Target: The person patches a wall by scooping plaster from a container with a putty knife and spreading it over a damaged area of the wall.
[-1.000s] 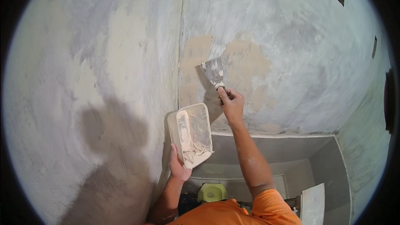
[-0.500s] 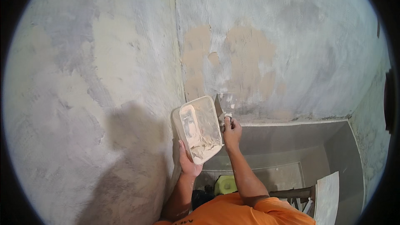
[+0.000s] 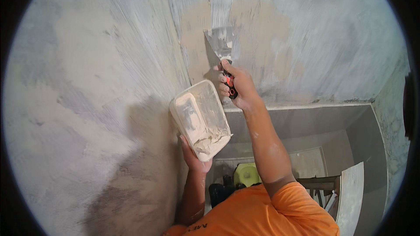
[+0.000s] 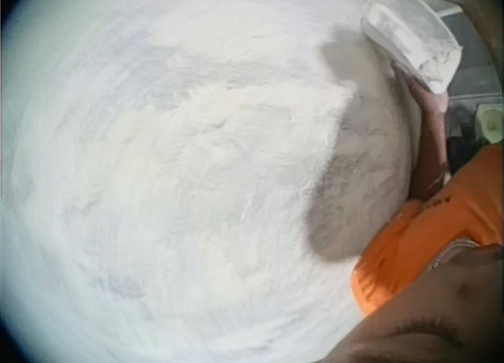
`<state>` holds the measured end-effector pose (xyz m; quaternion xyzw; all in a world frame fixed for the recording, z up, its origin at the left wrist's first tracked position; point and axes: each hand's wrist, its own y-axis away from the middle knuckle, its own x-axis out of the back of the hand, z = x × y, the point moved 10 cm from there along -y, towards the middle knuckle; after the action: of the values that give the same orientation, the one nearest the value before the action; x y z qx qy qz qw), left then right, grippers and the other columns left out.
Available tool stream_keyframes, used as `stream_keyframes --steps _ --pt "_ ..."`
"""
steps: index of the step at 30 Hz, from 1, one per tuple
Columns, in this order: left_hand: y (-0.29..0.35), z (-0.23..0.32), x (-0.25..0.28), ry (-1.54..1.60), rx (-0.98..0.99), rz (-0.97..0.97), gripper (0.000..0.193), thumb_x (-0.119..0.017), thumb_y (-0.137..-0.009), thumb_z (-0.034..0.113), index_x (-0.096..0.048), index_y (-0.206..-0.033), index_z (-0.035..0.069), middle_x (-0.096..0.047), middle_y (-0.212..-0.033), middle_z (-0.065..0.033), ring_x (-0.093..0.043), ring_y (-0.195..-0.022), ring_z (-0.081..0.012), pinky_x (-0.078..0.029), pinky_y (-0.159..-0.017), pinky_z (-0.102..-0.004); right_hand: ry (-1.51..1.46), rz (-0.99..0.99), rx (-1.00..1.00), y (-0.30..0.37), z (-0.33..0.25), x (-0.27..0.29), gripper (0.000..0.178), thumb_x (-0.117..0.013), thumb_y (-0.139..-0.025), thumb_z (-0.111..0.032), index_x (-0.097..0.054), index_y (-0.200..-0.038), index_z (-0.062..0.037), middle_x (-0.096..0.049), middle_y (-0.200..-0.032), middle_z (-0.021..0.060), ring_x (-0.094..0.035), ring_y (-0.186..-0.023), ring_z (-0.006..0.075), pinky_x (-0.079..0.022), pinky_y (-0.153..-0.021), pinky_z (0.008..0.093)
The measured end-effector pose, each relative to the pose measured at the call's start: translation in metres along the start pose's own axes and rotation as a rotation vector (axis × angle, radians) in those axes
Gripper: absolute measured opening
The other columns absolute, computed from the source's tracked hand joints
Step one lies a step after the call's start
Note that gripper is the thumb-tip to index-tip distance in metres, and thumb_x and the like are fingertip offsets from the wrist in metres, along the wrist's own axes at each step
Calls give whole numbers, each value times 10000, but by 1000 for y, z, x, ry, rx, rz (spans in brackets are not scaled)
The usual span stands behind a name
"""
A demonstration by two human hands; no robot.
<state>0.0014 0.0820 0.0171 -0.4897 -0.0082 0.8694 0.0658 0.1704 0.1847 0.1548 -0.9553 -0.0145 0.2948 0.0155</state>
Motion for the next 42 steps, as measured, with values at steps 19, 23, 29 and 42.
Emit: stream_keyframes --steps 19,23,29,42 --pt "-5 0 -9 444 31 -362 698 -327 -1056 591 -373 -1557 107 -475 -1529 -95 -485 -1381 -316 -366 -1162 -518 69 23 68 10 -10 -26 389 -581 -1033 -426 -637 -966 -47 -535 -633 -14 -448 -444 90 -315 -398 261" --pt "-4 3 3 -36 -59 -161 701 -331 -1057 584 -364 -1560 98 -473 -1530 -106 -474 -1392 -317 -360 -1169 -511 49 69 -6 18 30 27 363 -604 -1024 -403 -627 -992 -42 -528 -652 -1 -449 -458 98 -313 -405 269" --pt "-4 -2 4 -39 -24 59 718 -419 -1041 593 -382 -1544 80 -511 -1493 -97 -528 -1336 -307 -413 -1130 -481 194 324 -176 108 81 118 368 -585 -1036 -400 -643 -1027 -36 -522 -658 -14 -414 -467 89 -294 -435 253" --pt "-2 -20 -7 19 71 40 718 -408 -1042 609 -404 -1523 76 -532 -1465 -98 -534 -1327 -261 -426 -1118 -437 986 8 57 184 84 72 414 -647 -978 -65 -456 -1343 -22 -628 -929 98 -611 -805 194 -500 -761 326"
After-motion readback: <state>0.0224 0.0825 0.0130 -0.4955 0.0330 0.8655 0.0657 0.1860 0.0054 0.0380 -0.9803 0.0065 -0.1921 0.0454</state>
